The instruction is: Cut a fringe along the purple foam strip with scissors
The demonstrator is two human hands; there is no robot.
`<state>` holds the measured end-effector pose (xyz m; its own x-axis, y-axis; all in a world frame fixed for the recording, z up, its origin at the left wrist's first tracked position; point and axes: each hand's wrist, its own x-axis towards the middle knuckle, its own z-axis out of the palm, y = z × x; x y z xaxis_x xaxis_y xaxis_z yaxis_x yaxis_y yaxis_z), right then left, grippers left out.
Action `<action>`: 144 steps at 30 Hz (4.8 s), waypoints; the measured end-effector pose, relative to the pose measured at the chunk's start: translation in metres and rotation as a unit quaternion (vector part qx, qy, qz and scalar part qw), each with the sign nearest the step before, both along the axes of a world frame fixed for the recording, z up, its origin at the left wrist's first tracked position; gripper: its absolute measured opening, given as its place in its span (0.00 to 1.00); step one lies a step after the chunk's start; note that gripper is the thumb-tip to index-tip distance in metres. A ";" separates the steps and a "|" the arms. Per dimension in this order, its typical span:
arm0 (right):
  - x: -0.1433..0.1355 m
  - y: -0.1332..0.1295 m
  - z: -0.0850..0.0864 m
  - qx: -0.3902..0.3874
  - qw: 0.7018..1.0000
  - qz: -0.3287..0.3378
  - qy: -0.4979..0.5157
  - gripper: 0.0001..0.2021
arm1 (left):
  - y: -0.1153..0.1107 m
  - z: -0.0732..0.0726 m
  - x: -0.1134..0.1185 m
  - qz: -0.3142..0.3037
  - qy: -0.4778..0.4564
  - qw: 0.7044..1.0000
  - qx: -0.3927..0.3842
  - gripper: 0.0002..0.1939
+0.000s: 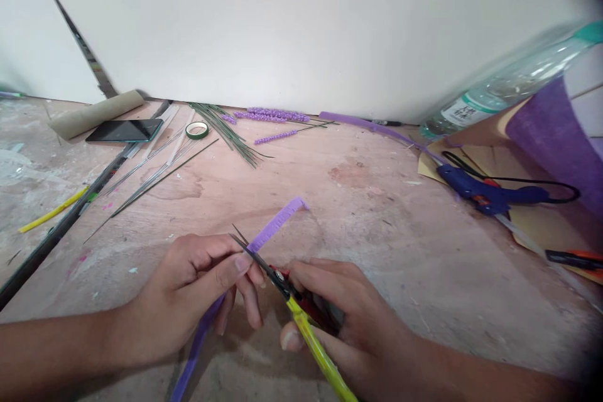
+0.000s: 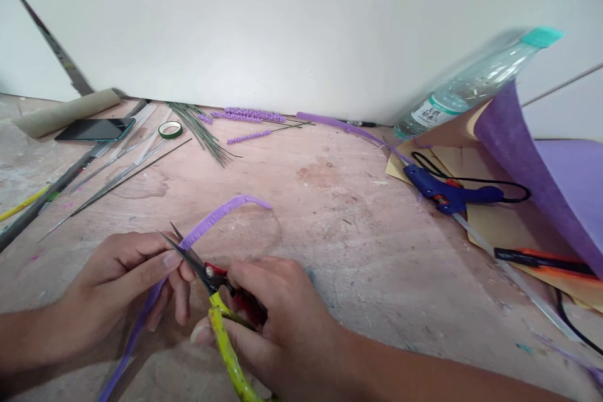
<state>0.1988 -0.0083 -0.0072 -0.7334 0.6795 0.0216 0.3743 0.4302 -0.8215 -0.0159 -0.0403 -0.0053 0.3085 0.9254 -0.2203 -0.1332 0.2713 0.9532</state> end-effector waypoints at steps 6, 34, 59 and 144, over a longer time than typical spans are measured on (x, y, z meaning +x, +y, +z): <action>0.003 -0.001 -0.003 -0.026 0.999 0.006 0.021 0.27 | 0.002 0.001 -0.002 -0.015 0.018 1.000 0.000 0.20; 0.003 0.002 0.003 -0.030 0.999 -0.016 0.026 0.22 | -0.001 -0.001 -0.001 0.020 0.006 1.000 0.002 0.14; 0.001 0.000 0.005 -0.097 0.995 0.006 0.027 0.23 | -0.002 0.001 -0.001 -0.002 0.031 0.999 0.026 0.16; -0.003 -0.001 0.015 -0.235 0.966 0.028 0.101 0.30 | 0.000 0.012 0.000 0.023 0.045 0.998 0.041 0.12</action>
